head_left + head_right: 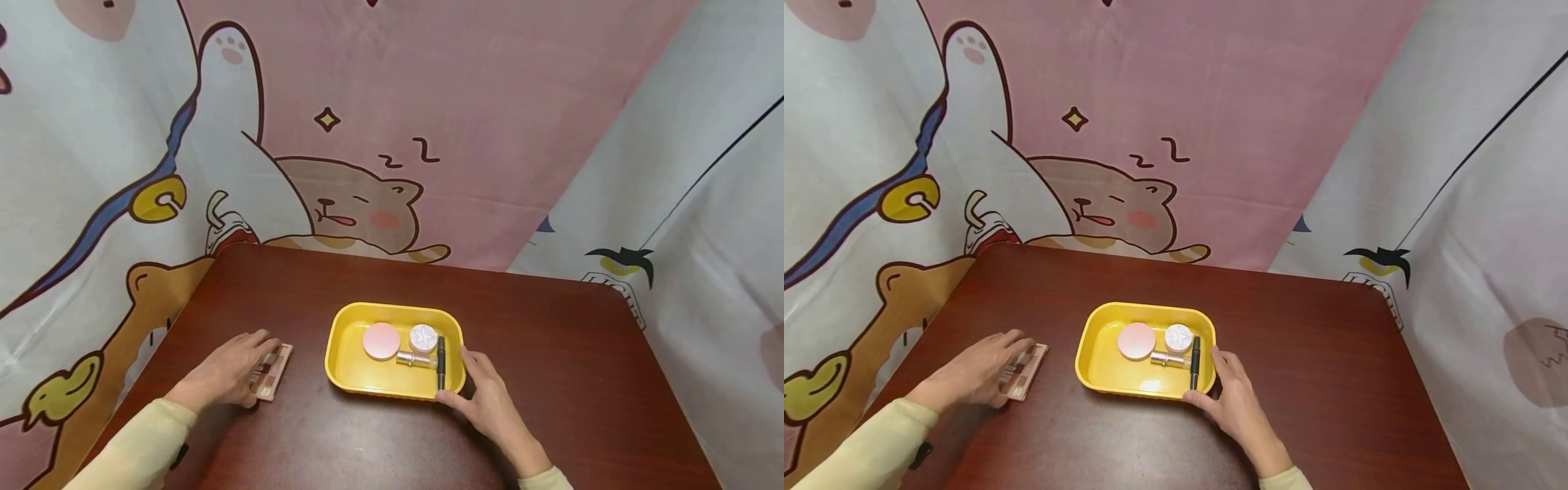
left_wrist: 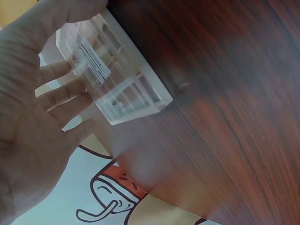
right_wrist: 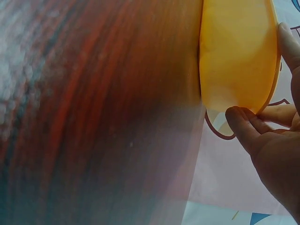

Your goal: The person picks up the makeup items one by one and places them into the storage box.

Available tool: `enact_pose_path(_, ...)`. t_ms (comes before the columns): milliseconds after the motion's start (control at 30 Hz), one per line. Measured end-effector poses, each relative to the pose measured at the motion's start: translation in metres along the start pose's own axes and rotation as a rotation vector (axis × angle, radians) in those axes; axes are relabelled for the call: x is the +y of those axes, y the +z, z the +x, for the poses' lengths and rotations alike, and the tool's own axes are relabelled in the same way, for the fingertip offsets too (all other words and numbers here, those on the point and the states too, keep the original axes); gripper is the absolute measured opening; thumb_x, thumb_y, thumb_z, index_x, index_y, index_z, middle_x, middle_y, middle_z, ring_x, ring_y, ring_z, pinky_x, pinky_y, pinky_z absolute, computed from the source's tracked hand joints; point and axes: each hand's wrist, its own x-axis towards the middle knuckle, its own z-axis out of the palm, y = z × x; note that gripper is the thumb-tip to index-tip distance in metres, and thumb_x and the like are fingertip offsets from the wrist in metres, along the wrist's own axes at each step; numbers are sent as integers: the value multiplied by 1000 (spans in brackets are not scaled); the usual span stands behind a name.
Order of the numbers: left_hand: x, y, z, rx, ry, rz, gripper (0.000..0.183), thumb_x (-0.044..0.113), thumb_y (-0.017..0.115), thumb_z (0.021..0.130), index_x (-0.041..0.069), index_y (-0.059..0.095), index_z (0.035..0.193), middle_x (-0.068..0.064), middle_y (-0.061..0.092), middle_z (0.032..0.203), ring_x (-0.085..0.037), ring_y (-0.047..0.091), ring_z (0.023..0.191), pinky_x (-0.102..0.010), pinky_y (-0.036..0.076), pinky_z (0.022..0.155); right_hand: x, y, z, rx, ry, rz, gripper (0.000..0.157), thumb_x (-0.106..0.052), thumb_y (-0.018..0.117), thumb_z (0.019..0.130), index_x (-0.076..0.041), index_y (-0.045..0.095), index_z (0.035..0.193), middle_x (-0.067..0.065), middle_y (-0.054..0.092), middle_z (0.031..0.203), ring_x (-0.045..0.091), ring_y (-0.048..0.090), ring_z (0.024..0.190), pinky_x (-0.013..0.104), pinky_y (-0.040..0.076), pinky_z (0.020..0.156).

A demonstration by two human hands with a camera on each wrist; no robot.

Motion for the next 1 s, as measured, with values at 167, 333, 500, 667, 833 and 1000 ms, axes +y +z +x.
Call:
enact_pose_path(167, 3, -1, 3, 5, -1, 14, 95, 30, 97, 50, 7, 57, 133, -7, 56, 121, -30, 62, 108, -53, 50, 102, 0, 0, 0, 10, -9, 1, 95, -33, 94, 75, 7, 49, 148, 19, 58, 134, 32, 62, 118, 50, 55, 93)
enact_pose_path(333, 8, -5, 7, -9, -21, -4, 96, 34, 96, 50, 6, 57, 133, -8, 55, 120, -32, 62, 112, -56, 48, 102, 1, 1, 0, 33, -35, 4, 94, -32, 94, 75, 8, 50, 147, 19, 59, 132, 33, 63, 118, 52, 55, 93)
enact_pose_path(500, 15, -10, 8, 5, -4, -32, 98, 36, 96, 49, 4, 58, 133, -9, 55, 120, -32, 62, 111, -56, 48, 102, 2, 1, 0, 39, -48, 5, 94, -33, 94, 75, 8, 50, 147, 19, 60, 131, 33, 63, 117, 52, 55, 93)
enact_pose_path(667, 21, -13, 9, 57, 35, -19, 95, 35, 94, 50, 4, 58, 133, -9, 55, 117, -29, 62, 105, -53, 50, 100, 1, 1, 0, 40, -54, 5, 94, -33, 94, 75, 8, 50, 147, 19, 60, 131, 33, 63, 116, 51, 55, 92)
enact_pose_path(833, 26, -17, 12, 111, 62, 2, 89, 33, 89, 54, 5, 58, 132, -8, 55, 115, -27, 61, 101, -50, 51, 98, 1, 0, -1, 45, -58, 4, 94, -33, 94, 75, 8, 50, 146, 19, 60, 130, 32, 64, 115, 51, 55, 92)
enact_pose_path(1000, 30, -22, 12, 134, 67, 7, 89, 34, 90, 54, 8, 58, 132, -8, 55, 115, -25, 59, 99, -49, 52, 97, 1, 0, 0, 36, -50, 4, 94, -33, 94, 75, 8, 50, 147, 19, 60, 131, 32, 63, 117, 51, 55, 92)
